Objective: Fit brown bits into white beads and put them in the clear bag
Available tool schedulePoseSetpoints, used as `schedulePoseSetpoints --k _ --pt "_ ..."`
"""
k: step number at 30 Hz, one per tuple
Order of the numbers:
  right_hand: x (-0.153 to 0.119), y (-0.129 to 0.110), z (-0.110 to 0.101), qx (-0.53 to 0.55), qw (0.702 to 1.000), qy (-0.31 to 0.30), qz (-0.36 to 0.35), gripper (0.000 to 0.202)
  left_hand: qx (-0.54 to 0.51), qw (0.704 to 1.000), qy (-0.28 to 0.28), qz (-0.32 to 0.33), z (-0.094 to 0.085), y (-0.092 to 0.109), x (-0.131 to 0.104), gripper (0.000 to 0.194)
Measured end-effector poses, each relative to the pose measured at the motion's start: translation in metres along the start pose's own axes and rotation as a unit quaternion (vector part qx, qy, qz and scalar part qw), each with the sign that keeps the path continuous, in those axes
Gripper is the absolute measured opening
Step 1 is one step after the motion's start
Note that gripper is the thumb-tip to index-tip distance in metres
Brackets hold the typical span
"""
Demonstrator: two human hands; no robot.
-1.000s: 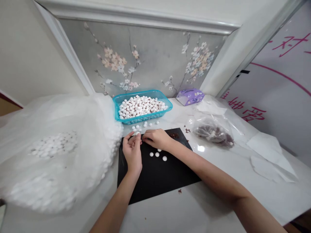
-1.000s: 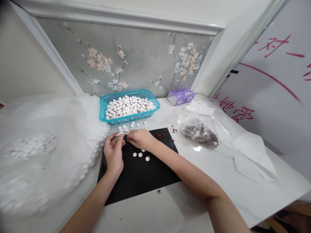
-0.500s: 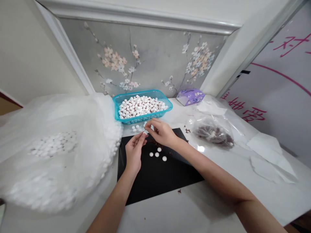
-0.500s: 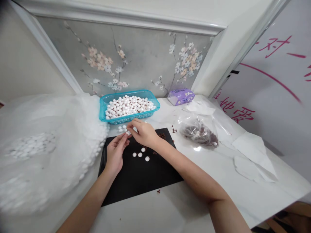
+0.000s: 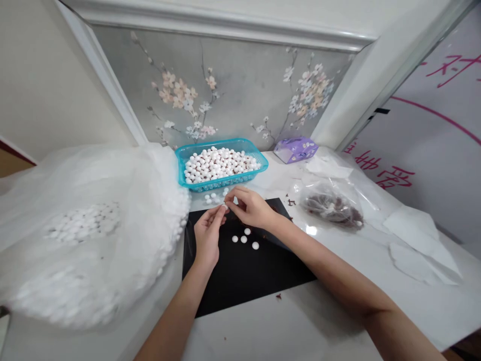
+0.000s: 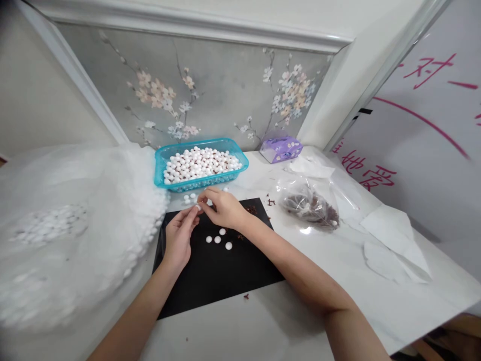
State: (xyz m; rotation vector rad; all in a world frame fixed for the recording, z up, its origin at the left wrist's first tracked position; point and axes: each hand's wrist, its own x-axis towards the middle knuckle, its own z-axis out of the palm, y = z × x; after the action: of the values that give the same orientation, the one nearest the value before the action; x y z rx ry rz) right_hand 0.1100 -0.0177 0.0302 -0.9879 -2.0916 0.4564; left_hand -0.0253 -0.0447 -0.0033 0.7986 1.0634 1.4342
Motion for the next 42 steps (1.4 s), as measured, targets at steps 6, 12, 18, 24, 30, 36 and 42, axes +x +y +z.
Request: schedulePoseSetpoints --k 6,12,18,24,30,36,42 --pt "-0.002 0.006 -0.002 0.022 1.000 -0.021 -0.006 0.014 -0.008 1.000 0.006 -0.007 0.000 0.002 0.001 0.023" --pt "-0.002 0.006 0.001 0.034 0.999 -0.024 0.008 0.010 -0.010 1.000 0.007 -0.007 0.000 0.001 0.002 0.022" --pt "-0.001 0.006 0.005 0.043 0.999 -0.030 0.006 0.009 -0.016 1.000 0.007 -0.009 -0.003 0.000 0.003 0.024" --pt "-0.002 0.001 0.005 0.035 0.999 -0.035 -0.004 0.009 0.011 1.000 -0.002 -0.002 -0.005 -0.001 0.004 0.022" --pt "0.003 0.014 0.000 0.038 0.999 -0.026 0.007 0.008 0.131 0.989 -0.024 0.070 0.000 -0.002 -0.003 0.022" --pt "0.023 0.037 0.015 -0.014 0.998 -0.002 0.062 0.008 0.350 0.921 -0.069 0.158 0.001 -0.004 -0.010 0.013" --pt "0.043 0.037 0.024 -0.050 0.993 -0.095 0.056 0.007 0.412 0.894 -0.071 0.162 0.000 -0.005 -0.010 0.013"
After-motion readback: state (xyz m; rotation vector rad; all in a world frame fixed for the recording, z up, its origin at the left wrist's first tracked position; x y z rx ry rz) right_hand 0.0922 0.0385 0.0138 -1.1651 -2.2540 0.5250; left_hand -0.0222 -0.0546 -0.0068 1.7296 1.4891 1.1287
